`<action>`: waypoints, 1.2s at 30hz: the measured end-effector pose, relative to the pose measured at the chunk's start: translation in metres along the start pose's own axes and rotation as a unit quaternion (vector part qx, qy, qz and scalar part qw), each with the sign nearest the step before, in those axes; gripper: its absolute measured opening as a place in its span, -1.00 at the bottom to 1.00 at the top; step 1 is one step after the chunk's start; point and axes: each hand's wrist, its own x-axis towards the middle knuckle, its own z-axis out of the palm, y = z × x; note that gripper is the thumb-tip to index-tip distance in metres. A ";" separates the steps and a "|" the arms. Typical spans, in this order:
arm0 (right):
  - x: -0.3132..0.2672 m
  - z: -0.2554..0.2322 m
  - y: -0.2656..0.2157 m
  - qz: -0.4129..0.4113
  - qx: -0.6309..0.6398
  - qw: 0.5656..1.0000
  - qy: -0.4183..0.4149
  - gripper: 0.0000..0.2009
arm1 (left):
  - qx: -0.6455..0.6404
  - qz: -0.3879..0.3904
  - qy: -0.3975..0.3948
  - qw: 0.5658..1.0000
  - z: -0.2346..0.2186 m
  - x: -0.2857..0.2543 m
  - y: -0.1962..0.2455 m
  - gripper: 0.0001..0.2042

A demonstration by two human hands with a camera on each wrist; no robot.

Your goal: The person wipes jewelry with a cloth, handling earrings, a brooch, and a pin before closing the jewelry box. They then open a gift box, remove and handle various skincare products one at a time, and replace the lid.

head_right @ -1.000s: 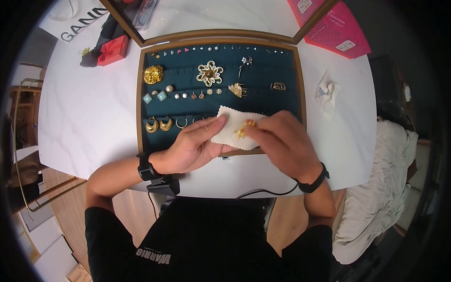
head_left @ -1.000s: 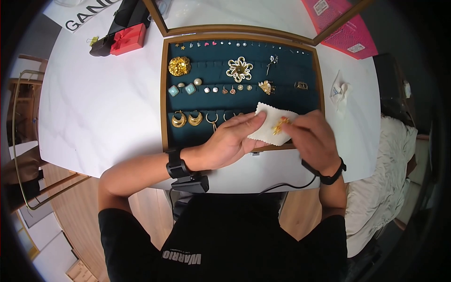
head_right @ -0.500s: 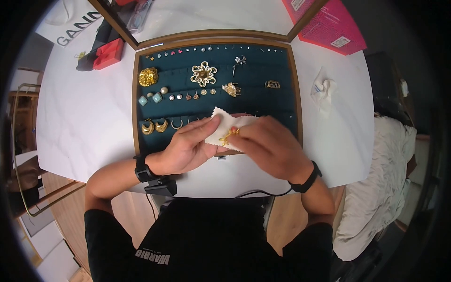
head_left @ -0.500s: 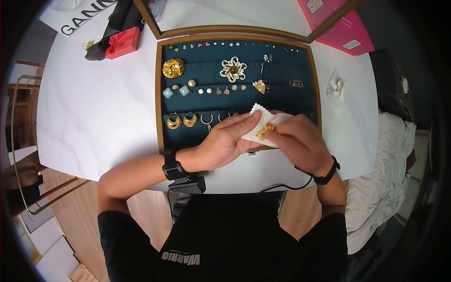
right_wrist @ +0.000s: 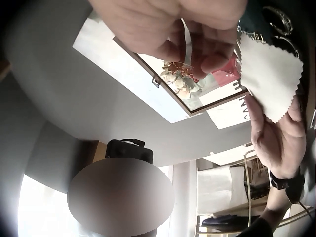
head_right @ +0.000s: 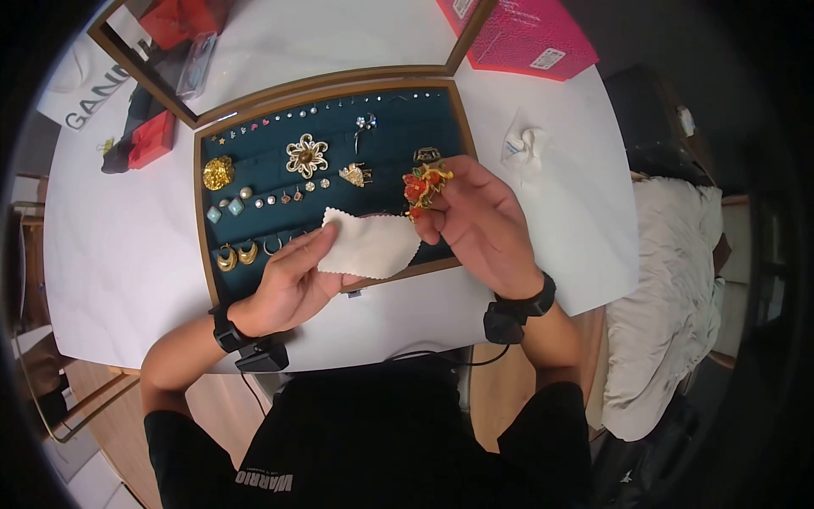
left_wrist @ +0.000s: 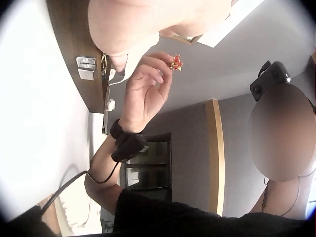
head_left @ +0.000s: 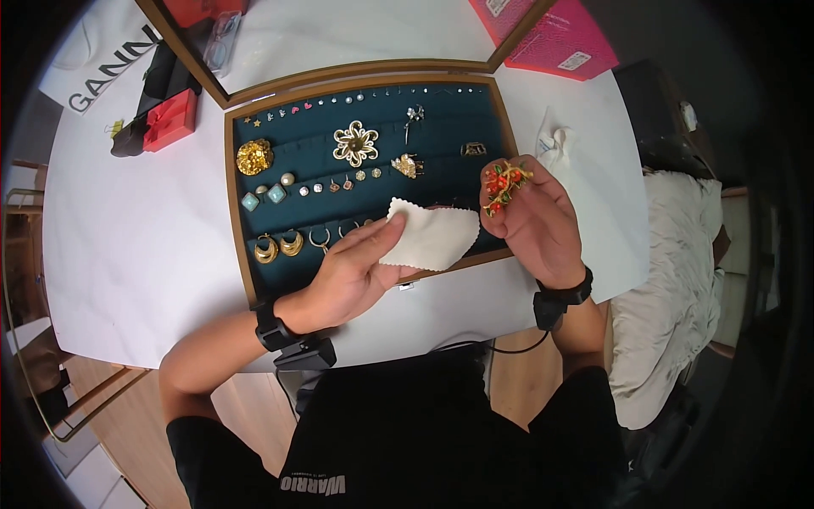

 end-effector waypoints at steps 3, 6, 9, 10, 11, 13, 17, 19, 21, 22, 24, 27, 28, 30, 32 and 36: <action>0.000 0.001 0.000 0.022 0.018 0.999 -0.021 -0.75 | -0.006 -0.003 -0.009 1.000 0.000 0.000 0.001 -0.50; 0.001 0.007 0.000 0.040 0.068 0.997 -0.015 -0.75 | -0.009 0.002 -0.012 1.000 0.002 0.000 0.001 -0.50; 0.002 0.001 0.005 0.023 0.081 0.995 -0.058 -0.74 | -0.003 0.002 -0.016 1.000 0.002 -0.001 0.002 -0.50; 0.002 -0.001 0.004 0.027 0.040 0.997 -0.066 -0.77 | -0.004 0.003 -0.016 1.000 0.001 -0.001 0.002 -0.50; 0.002 -0.001 0.003 0.029 -0.001 0.997 -0.074 -0.80 | -0.006 0.003 -0.018 1.000 0.000 -0.001 0.002 -0.50; 0.004 0.003 0.004 0.018 -0.014 0.997 -0.067 -0.82 | -0.008 0.003 -0.022 1.000 0.000 0.000 0.001 -0.50; 0.008 0.031 -0.004 -0.006 -0.167 0.986 0.017 -0.80 | -0.028 0.004 -0.038 0.999 -0.002 0.003 -0.001 -0.54; 0.017 0.036 -0.015 -0.017 -0.189 0.981 -0.028 -0.79 | -0.055 0.019 -0.052 0.997 -0.003 0.004 -0.004 -0.57; 0.027 0.052 -0.028 -0.023 -0.191 0.980 -0.048 -0.77 | -0.049 0.026 -0.052 0.997 -0.002 0.005 -0.005 -0.57; 0.034 0.057 -0.033 -0.038 -0.215 0.973 -0.076 -0.75 | -0.045 0.023 -0.056 0.997 0.001 0.004 -0.003 -0.57; 0.051 0.074 -0.040 -0.051 -0.243 0.962 -0.113 -0.72 | -0.035 0.021 -0.053 0.998 0.000 0.006 -0.004 -0.56; 0.076 0.107 -0.047 -0.054 -0.399 0.908 -0.116 -0.68 | -0.030 0.018 -0.050 0.998 0.000 0.007 -0.005 -0.56; 0.087 0.116 -0.045 -0.035 -0.423 0.896 -0.131 -0.68 | -0.030 0.011 -0.050 0.998 -0.001 0.008 -0.006 -0.55; 0.110 0.129 -0.038 -0.005 -0.470 0.868 -0.163 -0.71 | -0.019 0.013 -0.049 0.999 -0.003 0.010 -0.007 -0.55; 0.136 0.125 -0.023 -0.010 -0.491 0.848 -0.198 -0.73 | 0.003 0.009 -0.048 0.999 -0.004 0.009 -0.007 -0.55; 0.172 0.115 0.000 0.011 -0.590 0.758 -0.278 -0.73 | 0.000 0.004 -0.040 0.999 -0.006 0.013 -0.010 -0.55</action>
